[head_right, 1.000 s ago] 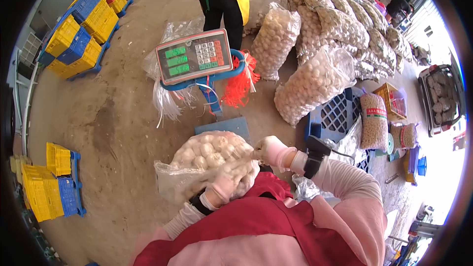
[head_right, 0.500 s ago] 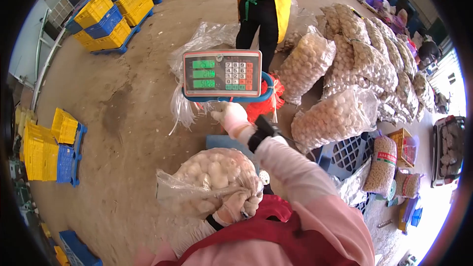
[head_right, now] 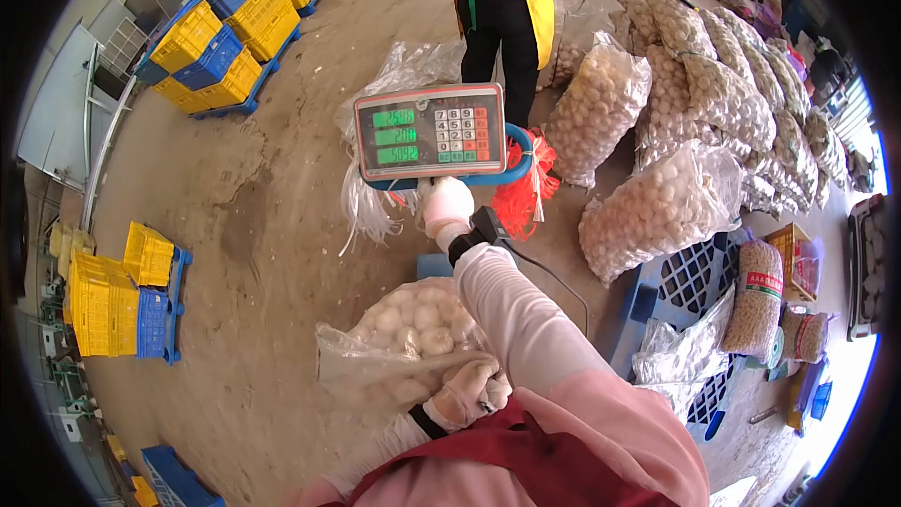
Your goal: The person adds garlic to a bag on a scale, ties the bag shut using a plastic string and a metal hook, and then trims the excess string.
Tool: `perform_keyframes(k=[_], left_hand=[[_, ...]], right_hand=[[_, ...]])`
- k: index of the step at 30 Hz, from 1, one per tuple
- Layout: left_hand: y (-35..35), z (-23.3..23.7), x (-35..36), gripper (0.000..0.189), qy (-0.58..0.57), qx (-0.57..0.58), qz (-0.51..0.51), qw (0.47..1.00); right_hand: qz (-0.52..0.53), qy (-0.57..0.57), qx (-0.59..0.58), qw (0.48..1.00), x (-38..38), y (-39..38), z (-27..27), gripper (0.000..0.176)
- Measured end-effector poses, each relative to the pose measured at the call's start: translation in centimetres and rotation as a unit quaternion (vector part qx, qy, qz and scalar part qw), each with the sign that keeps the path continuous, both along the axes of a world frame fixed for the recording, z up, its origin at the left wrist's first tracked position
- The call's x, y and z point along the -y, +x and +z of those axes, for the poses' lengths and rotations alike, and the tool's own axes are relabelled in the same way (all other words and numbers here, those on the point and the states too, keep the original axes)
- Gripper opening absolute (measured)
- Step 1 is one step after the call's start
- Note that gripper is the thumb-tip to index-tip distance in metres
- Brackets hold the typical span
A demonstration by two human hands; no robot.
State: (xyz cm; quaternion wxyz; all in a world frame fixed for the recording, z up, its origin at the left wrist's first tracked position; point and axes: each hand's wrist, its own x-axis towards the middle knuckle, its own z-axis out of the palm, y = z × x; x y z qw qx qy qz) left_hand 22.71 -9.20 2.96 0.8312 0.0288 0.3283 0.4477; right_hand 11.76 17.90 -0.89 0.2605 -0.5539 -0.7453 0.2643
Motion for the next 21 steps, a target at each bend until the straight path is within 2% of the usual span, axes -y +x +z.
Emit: perform_keyframes(k=[2,3,5,7,8,9,10,11,12,14,15,17,19,20,21], left_hand=[[0.3,-0.2,-0.1,0.03,-0.026,-0.037,-0.008,0.999],[-0.1,-1.3,0.0,0.026,-0.033,0.066,0.009,0.997],[-0.9,-3.5,0.1,0.021,-0.068,0.267,0.022,0.961],[0.1,-7.8,0.0,0.011,-0.066,0.395,0.002,0.916],[-0.6,-6.5,-0.2,0.008,-0.192,0.524,0.051,0.828],[-1.3,-5.2,-0.5,0.013,-0.345,0.644,0.121,0.673],[-2.0,-3.9,-0.8,0.022,-0.461,0.699,0.172,0.518],[-2.9,-1.2,-2.1,0.023,-0.59,0.715,0.213,0.309],[-3.8,1.5,-3.6,0.025,-0.693,0.668,0.257,0.09],[-3.3,-0.6,-4.3,0.027,-0.61,0.678,0.396,-0.11],[-3.4,-1.3,-5.0,0.028,-0.547,0.667,0.466,-0.196],[-4.5,1.5,-6.3,0.025,-0.593,0.596,0.49,-0.231],[-6.5,-0.9,-7.0,0.017,-0.575,0.558,0.432,-0.414],[-6.8,-2.3,-7.0,0.015,-0.694,0.518,0.275,-0.416],[-6.6,-1.6,-6.9,0.015,-0.699,0.51,0.289,-0.411]], right_hand=[[-0.002,-0.004,-0.002,1.0,0.0,-0.7,-0.8,0.043],[-0.005,-0.007,-0.003,1.0,0.4,-0.9,-1.0,0.041],[0.015,-0.03,0.015,0.999,1.3,0.8,-0.6,0.038],[0.118,-0.073,0.008,0.99,4.2,5.3,1.4,0.035],[0.123,-0.057,0.005,0.991,5.6,8.3,1.7,0.032],[0.124,-0.042,0.003,0.991,7.2,11.9,2.0,0.029],[0.131,0.01,0.011,0.991,9.0,16.0,2.8,0.027],[0.134,0.058,0.022,0.989,11.0,20.2,3.7,0.026],[0.121,0.093,0.035,0.988,13.2,24.5,4.1,0.025],[0.091,0.116,0.071,0.987,18.7,31.3,5.9,0.025],[0.076,0.109,0.088,0.987,21.5,33.4,7.1,0.025],[0.105,0.077,0.071,0.989,27.4,35.9,7.5,0.024],[0.119,0.006,-0.007,0.993,32.1,35.3,7.0,0.025],[0.113,-0.012,-0.031,0.993,33.7,34.7,6.2,0.026],[0.112,-0.031,-0.056,0.992,34.9,34.2,5.1,0.026]])
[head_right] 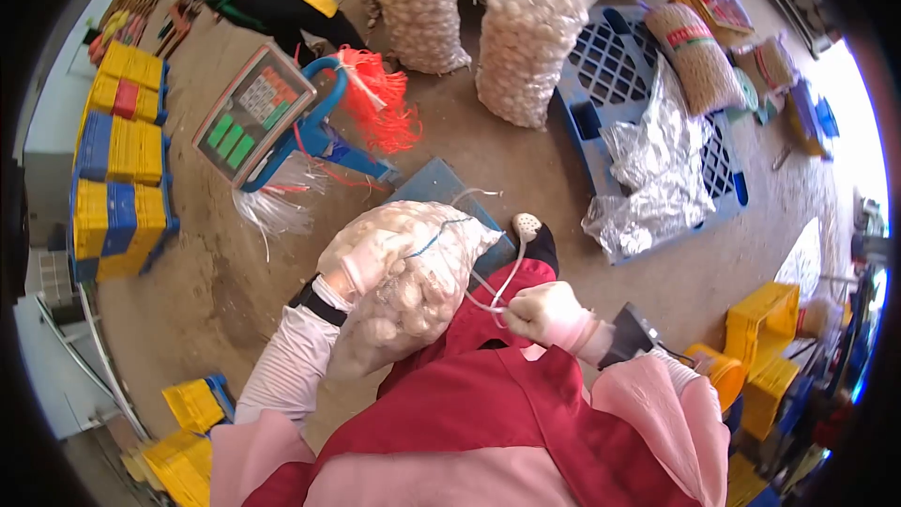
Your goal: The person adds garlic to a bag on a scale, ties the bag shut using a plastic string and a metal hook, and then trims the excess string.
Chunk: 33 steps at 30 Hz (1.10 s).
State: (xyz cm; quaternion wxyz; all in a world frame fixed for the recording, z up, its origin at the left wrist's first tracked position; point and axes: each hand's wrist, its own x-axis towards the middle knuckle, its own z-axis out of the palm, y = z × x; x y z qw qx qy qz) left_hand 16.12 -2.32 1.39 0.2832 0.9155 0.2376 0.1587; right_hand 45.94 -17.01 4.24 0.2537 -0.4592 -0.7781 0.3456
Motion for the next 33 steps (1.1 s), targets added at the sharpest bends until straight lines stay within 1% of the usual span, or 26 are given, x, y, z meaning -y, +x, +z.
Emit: perform_keyframes(k=[1,2,4,6,10,12,13,15,16,17,18,19,20,21,22,23,24,25,26,27,28,29,30,31,32,33], left_hand=[[0.3,0.8,0.0,0.014,-0.16,-0.073,0.064,0.982],[0.4,1.4,-0.1,0.021,-0.311,-0.146,0.13,0.93],[0.7,1.2,0.6,0.017,-0.251,-0.059,0.117,0.959],[1.2,1.9,0.7,0.011,-0.109,-0.026,0.12,0.986],[1.7,2.0,1.2,0.009,-0.086,-0.064,0.148,0.983],[2.0,1.4,2.3,0.01,-0.028,-0.024,0.198,0.979],[2.1,1.2,2.7,0.01,-0.025,-0.025,0.202,0.979],[2.9,1.3,3.5,0.018,-0.051,0.034,0.249,0.967],[2.9,1.1,3.9,0.018,-0.049,0.034,0.252,0.966],[3.3,1.6,4.1,0.014,-0.163,0.03,0.3,0.939],[3.6,2.3,4.3,0.013,-0.329,0.057,0.351,0.875],[3.9,3.1,4.4,0.012,-0.465,0.087,0.417,0.776],[3.9,2.5,4.6,0.012,-0.464,0.089,0.421,0.775],[3.9,2.1,4.7,0.015,-0.324,0.039,0.372,0.869],[4.0,1.8,5.0,0.017,-0.33,0.035,0.382,0.862],[4.3,2.1,5.1,0.02,-0.337,0.032,0.393,0.855],[4.3,1.8,5.2,0.02,-0.335,0.032,0.397,0.854],[4.1,1.3,5.4,0.02,-0.177,-0.018,0.345,0.922],[4.0,1.0,5.4,0.022,-0.012,-0.069,0.281,0.957],[4.2,1.3,5.5,0.021,-0.072,-0.066,0.301,0.949],[4.4,1.8,5.7,0.021,-0.074,-0.065,0.304,0.947],[4.9,3.1,5.6,0.023,-0.182,-0.069,0.362,0.911],[5.2,3.8,5.3,0.025,-0.286,-0.07,0.415,0.861],[5.0,3.8,5.3,0.025,-0.284,-0.067,0.418,0.86],[4.6,3.6,5.6,0.027,-0.256,-0.045,0.388,0.884],[4.3,3.4,5.8,0.029,-0.227,-0.022,0.357,0.906]], right_hand=[[0.006,-0.002,-0.007,1.0,0.8,-0.4,-1.3,0.027],[0.013,-0.003,-0.014,1.0,1.0,-1.0,-1.9,0.027],[0.019,-0.013,-0.051,0.998,1.1,-1.5,-2.6,0.026],[0.015,-0.011,-0.026,0.999,1.2,-2.0,-3.6,0.025],[-0.043,0.005,-0.042,0.998,0.5,-3.4,-4.7,0.024],[-0.047,0.008,-0.052,0.998,0.5,-4.2,-5.5,0.025],[-0.043,0.013,-0.033,0.998,0.6,-4.7,-6.1,0.025],[-0.041,0.024,0.006,0.999,0.7,-5.6,-7.2,0.024],[-0.037,0.026,0.006,0.999,0.5,-5.7,-7.7,0.024],[-0.055,0.033,0.025,0.998,0.3,-5.8,-8.3,0.024],[-0.072,0.039,0.045,0.996,0.0,-5.9,-9.0,0.025],[-0.067,0.047,0.07,0.994,-0.4,-5.7,-9.9,0.024],[-0.062,0.048,0.068,0.995,-0.7,-5.8,-9.8,0.024],[-0.046,0.053,0.062,0.996,-1.0,-5.8,-9.8,0.022],[-0.03,0.059,0.055,0.996,-1.4,-5.9,-9.8,0.021],[-0.008,0.034,0.092,0.995,-2.1,-5.9,-9.3,0.018],[-0.004,0.035,0.091,0.995,-3.1,-6.2,-8.6,0.018],[-0.042,0.052,0.067,0.996,-4.2,-6.6,-7.8,0.018],[-0.08,0.069,0.043,0.993,-5.5,-7.0,-7.0,0.018],[-0.076,0.069,0.044,0.994,-7.0,-7.3,-6.2,0.018],[-0.01,0.07,0.052,0.996,-8.5,-7.6,-5.2,0.018],[0.055,0.072,0.061,0.994,-10.0,-7.5,-4.1,0.018],[0.057,0.075,0.062,0.994,-12.0,-6.7,-1.8,0.018],[0.136,-0.056,0.14,0.979,-14.0,-5.8,1.1,0.019],[0.209,-0.187,0.215,0.935,-15.4,-5.4,2.6,0.021],[0.151,-0.151,0.059,0.975,-16.5,-5.3,2.3,0.023]])
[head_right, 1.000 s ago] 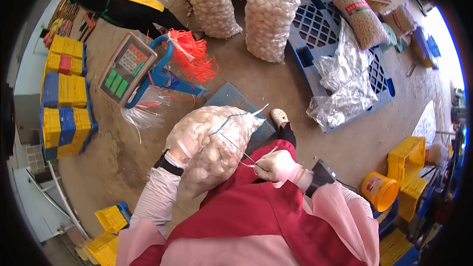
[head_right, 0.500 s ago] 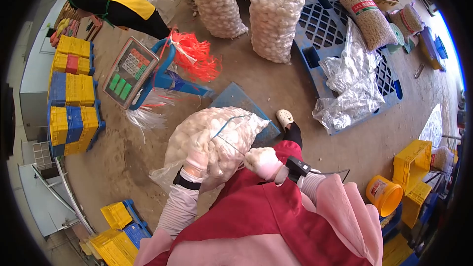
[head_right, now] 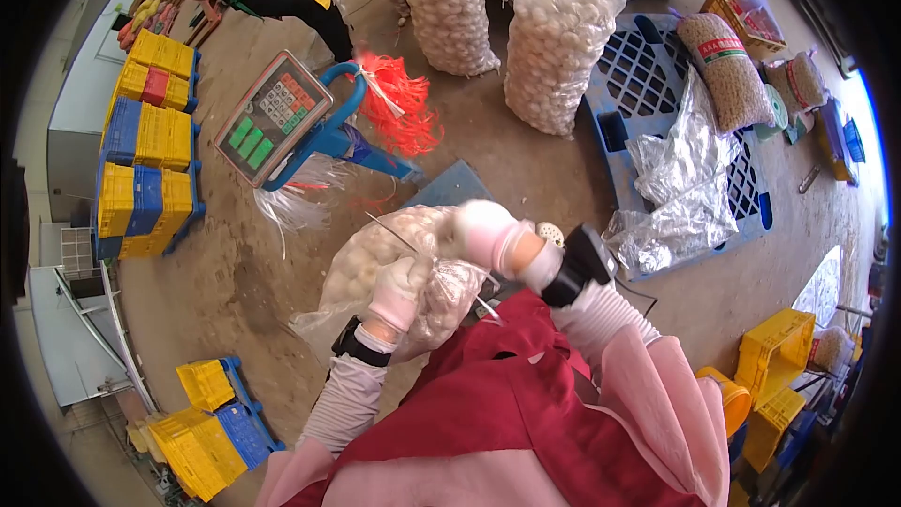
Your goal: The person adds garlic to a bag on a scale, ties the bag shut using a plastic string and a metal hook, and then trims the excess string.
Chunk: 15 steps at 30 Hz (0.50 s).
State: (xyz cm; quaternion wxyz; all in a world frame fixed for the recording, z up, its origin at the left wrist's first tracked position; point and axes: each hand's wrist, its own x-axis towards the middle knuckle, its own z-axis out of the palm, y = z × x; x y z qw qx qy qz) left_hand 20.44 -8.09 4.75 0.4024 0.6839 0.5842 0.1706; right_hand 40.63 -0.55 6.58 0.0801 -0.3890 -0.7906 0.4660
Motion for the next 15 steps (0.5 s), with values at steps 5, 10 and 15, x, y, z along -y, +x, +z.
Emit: perform_keyframes(k=[5,10,15], left_hand=[[-0.4,-2.9,-0.3,0.036,-0.027,-0.025,0.05,0.998],[-0.3,-2.6,-0.8,0.033,-0.043,0.004,0.099,0.994],[-1.9,-7.8,-0.1,0.029,-0.011,-0.014,0.068,0.998]], right_hand=[[-0.018,0.046,-0.281,0.959,-0.3,-4.8,-2.5,0.019],[-0.136,-0.134,-0.386,0.902,1.2,-4.4,-4.5,0.027],[-0.135,-0.009,-0.372,0.918,1.9,-6.1,-2.1,0.024]])
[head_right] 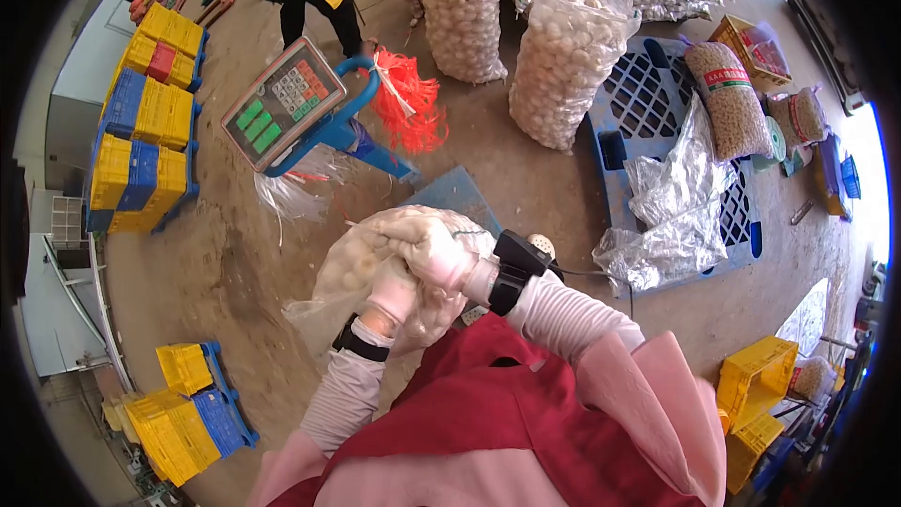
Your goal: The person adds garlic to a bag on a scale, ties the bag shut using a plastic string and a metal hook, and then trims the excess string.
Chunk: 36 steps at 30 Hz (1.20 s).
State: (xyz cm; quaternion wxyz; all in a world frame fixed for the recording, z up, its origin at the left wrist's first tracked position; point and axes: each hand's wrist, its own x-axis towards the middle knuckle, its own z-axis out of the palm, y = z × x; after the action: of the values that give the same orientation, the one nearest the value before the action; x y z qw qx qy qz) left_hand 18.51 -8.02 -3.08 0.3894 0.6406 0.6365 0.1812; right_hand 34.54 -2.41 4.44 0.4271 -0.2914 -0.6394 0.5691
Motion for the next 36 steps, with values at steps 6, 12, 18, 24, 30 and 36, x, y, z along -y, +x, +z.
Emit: perform_keyframes(k=[6,12,18,24,30,36], left_hand=[[-0.2,-1.6,-0.6,0.023,0.062,-0.023,-0.007,0.998],[-0.2,-0.1,-0.9,0.026,-0.146,0.124,-0.008,0.981],[1.2,-0.4,2.6,0.033,0.42,-0.292,-0.186,0.839],[1.2,5.2,0.9,0.031,-0.23,0.207,0.089,0.947],[1.3,5.6,-0.1,0.029,-0.267,0.224,0.098,0.932],[-0.8,1.6,-1.4,0.021,0.169,0.134,-0.206,0.954]], right_hand=[[0.007,-0.116,-0.038,0.993,-0.3,0.4,1.1,0.024],[0.081,-0.257,-0.064,0.961,-2.9,1.6,-2.9,0.022],[-0.021,0.288,-0.106,0.952,-6.9,-1.7,10.7,0.022],[-0.05,0.047,-0.176,0.982,-11.1,7.2,25.1,0.018],[-0.09,0.146,-0.093,0.981,-10.5,9.8,27.8,0.022],[-0.056,0.216,0.124,0.967,-3.7,8.0,9.1,0.014]])
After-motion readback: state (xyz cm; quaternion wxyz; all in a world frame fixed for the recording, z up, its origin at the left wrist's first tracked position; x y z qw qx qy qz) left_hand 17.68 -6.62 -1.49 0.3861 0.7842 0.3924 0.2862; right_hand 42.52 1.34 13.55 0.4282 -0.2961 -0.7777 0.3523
